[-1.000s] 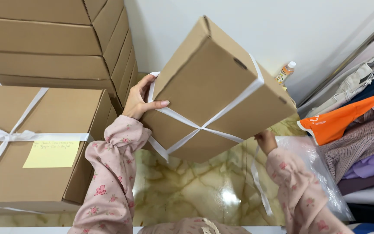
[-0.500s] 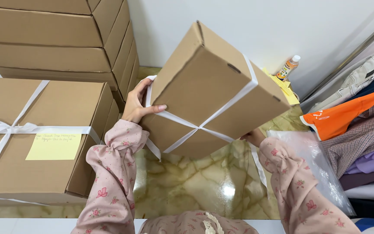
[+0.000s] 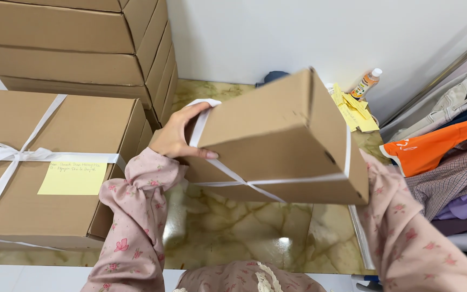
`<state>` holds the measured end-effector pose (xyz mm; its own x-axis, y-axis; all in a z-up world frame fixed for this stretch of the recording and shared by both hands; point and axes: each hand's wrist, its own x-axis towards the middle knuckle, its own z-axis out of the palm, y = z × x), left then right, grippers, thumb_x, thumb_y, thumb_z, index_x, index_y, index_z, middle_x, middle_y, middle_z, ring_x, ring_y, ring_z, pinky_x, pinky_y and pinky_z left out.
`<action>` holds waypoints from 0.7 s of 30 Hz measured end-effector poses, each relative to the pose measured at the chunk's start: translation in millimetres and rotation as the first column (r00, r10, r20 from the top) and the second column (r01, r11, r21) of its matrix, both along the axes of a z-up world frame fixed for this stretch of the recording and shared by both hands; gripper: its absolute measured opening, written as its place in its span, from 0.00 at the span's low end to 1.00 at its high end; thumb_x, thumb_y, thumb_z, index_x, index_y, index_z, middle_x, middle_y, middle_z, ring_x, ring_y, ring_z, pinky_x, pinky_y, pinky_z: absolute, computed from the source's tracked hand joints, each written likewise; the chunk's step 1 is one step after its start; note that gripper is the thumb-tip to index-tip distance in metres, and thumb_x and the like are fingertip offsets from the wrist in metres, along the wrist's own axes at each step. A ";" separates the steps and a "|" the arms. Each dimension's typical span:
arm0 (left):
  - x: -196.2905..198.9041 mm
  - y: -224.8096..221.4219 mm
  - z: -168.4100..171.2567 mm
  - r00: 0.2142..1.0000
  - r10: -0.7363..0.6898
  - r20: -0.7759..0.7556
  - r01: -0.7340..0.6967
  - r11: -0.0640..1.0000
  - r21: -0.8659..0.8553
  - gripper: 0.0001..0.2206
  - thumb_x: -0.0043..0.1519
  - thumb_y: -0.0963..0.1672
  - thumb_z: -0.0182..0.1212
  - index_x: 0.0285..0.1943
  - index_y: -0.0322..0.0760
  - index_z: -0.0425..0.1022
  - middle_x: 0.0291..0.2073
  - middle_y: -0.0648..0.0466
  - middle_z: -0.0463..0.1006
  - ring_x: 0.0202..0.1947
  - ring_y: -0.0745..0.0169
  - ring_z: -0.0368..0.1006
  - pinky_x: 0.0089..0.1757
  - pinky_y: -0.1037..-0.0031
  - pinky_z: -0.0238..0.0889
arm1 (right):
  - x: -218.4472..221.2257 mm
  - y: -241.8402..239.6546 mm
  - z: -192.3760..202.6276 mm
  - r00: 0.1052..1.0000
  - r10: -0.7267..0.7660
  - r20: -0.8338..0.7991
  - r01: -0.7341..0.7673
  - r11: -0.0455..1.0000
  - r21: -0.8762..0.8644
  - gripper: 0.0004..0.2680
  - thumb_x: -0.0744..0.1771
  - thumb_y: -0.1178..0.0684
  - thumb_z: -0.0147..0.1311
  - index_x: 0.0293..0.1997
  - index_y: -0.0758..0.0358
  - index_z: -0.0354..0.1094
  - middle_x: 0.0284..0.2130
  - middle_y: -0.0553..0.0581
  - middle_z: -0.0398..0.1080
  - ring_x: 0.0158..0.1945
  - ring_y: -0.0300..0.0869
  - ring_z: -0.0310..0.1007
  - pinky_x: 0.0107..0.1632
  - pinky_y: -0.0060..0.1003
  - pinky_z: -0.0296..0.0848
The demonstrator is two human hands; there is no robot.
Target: The person ties a white ribbon around a cardboard box, forming a bow on top. They then pick up a yellow sticky note and a pencil, place the note on the box, and write on it.
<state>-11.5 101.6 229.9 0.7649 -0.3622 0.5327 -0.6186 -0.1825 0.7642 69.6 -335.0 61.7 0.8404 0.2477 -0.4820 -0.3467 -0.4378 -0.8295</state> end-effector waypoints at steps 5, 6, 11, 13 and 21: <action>-21.1 -7.3 22.8 0.996 -0.005 0.088 -0.007 0.991 0.134 0.49 0.31 0.49 0.86 0.63 0.24 0.67 0.53 0.30 0.74 0.58 0.31 0.68 0.60 0.44 0.54 | -14.6 43.2 83.9 0.995 -0.047 -0.089 0.051 0.998 0.046 0.14 0.64 0.50 0.61 0.54 0.57 0.74 0.43 0.61 0.79 0.44 0.48 0.80 0.46 0.41 0.76; -24.4 -11.6 25.1 0.997 -0.018 0.080 0.004 0.987 0.162 0.49 0.30 0.50 0.87 0.64 0.28 0.68 0.53 0.34 0.74 0.57 0.33 0.69 0.61 0.46 0.54 | -16.3 49.2 99.6 0.993 -0.057 -0.106 0.063 0.997 0.053 0.14 0.64 0.50 0.61 0.54 0.56 0.74 0.43 0.61 0.79 0.44 0.48 0.79 0.46 0.41 0.76; -20.9 -29.9 13.1 0.985 -0.026 0.171 -0.023 0.959 0.281 0.48 0.32 0.53 0.85 0.62 0.30 0.68 0.50 0.36 0.76 0.54 0.31 0.72 0.61 0.48 0.53 | -17.9 66.8 151.6 0.973 -0.103 -0.209 0.123 0.989 0.086 0.17 0.63 0.47 0.62 0.57 0.55 0.72 0.45 0.61 0.78 0.46 0.49 0.79 0.49 0.43 0.75; -18.3 -36.0 4.3 0.980 -0.020 0.197 -0.052 0.934 0.353 0.49 0.32 0.55 0.83 0.64 0.35 0.68 0.50 0.41 0.77 0.55 0.36 0.72 0.63 0.50 0.51 | -15.4 70.9 161.8 0.960 -0.120 -0.253 0.148 0.984 0.098 0.18 0.63 0.45 0.62 0.58 0.54 0.72 0.46 0.61 0.77 0.47 0.49 0.78 0.50 0.44 0.74; -59.8 -68.4 -3.8 0.892 -0.092 0.443 -0.124 0.892 0.435 0.41 0.33 0.49 0.75 0.60 0.32 0.70 0.53 0.42 0.75 0.60 0.40 0.68 0.65 0.50 0.51 | 48.5 74.3 53.4 1.000 0.005 0.004 -0.005 0.956 0.294 0.12 0.65 0.50 0.64 0.51 0.62 0.74 0.43 0.54 0.78 0.45 0.37 0.78 0.46 0.33 0.78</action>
<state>-71.3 33.2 226.1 0.4953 -0.6290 0.5992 -0.8615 -0.4444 0.2457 118.1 -260.7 115.2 0.8400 0.3823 -0.3850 -0.3427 -0.1765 -0.9227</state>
